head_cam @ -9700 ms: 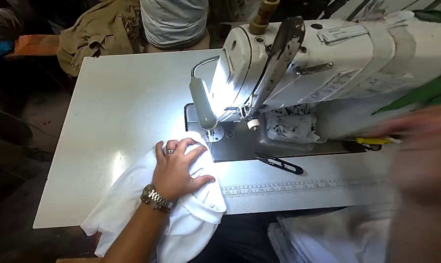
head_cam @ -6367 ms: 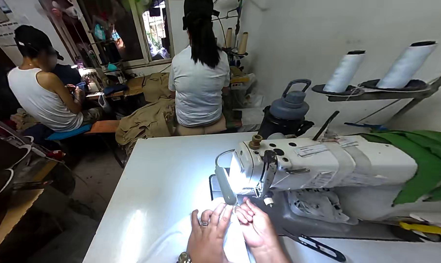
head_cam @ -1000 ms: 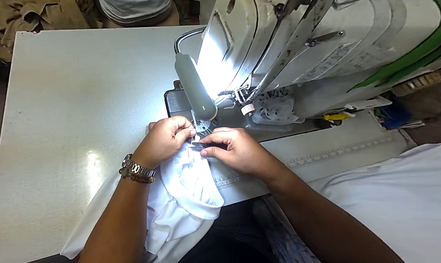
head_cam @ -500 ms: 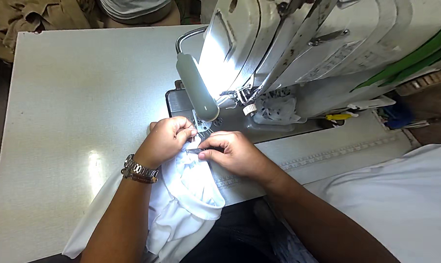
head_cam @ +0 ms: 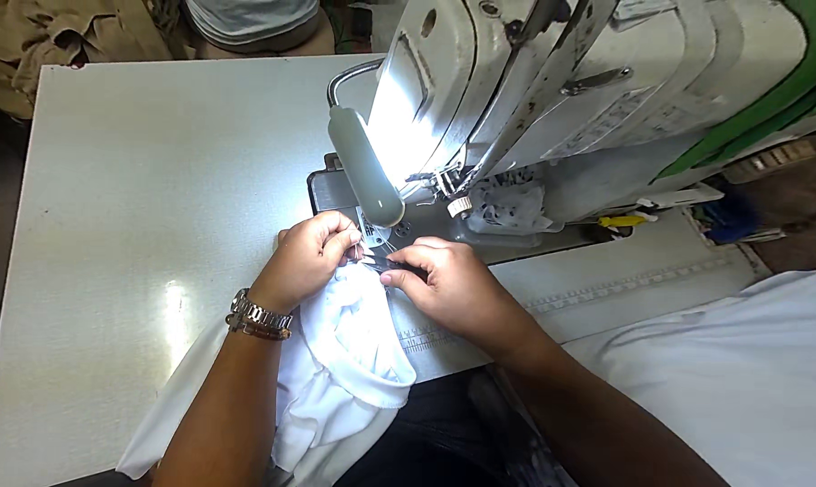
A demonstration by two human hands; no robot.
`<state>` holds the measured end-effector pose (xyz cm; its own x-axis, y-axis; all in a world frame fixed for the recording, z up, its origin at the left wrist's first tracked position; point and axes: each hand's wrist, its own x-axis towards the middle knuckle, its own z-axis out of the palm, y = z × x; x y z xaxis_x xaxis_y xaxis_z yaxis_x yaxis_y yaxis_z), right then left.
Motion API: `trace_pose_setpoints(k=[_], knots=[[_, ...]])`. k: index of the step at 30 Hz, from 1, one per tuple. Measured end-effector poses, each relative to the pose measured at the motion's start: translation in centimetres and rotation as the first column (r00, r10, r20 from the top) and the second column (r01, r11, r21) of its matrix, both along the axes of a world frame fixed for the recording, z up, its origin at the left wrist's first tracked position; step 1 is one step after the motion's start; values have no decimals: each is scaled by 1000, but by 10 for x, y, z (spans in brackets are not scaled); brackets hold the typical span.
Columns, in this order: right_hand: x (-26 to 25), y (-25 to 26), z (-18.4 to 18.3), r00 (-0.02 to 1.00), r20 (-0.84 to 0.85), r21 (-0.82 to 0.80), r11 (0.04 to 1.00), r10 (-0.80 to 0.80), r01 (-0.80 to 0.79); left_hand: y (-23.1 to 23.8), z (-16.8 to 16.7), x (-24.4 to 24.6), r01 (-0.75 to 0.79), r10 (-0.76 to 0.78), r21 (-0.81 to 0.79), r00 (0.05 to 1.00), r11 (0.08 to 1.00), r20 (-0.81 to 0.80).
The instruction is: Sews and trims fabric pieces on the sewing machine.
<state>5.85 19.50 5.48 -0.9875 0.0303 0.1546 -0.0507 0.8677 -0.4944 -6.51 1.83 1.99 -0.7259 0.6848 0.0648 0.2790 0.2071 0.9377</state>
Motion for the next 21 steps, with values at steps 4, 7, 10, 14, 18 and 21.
trace_pose_setpoints(k=[4, 7, 10, 14, 18, 21], knots=[[0, -1, 4, 1000, 13, 16, 1000, -1, 1, 1, -1, 0, -17, 17, -1, 999, 1000, -31], [-2, 0, 4, 1000, 21, 20, 1000, 8, -9, 2, -1, 1, -37, 35, -17, 997, 999, -68], [-6, -2, 6, 999, 34, 11, 1000, 28, -29, 2, -2, 1, -33, 32, -9, 995, 999, -92], [-12, -1, 4, 997, 8, 26, 997, 74, -74, 4, -2, 1, -39, 40, 8, 994, 999, -98], [-14, -3, 3, 997, 4, 1, 997, 82, -82, 4, -3, 1, -42, 43, 10, 991, 999, -123], [-14, -3, 2, 997, 8, -25, 997, 73, -73, 3, 0, 2, -47, 49, 20, 993, 999, -106]])
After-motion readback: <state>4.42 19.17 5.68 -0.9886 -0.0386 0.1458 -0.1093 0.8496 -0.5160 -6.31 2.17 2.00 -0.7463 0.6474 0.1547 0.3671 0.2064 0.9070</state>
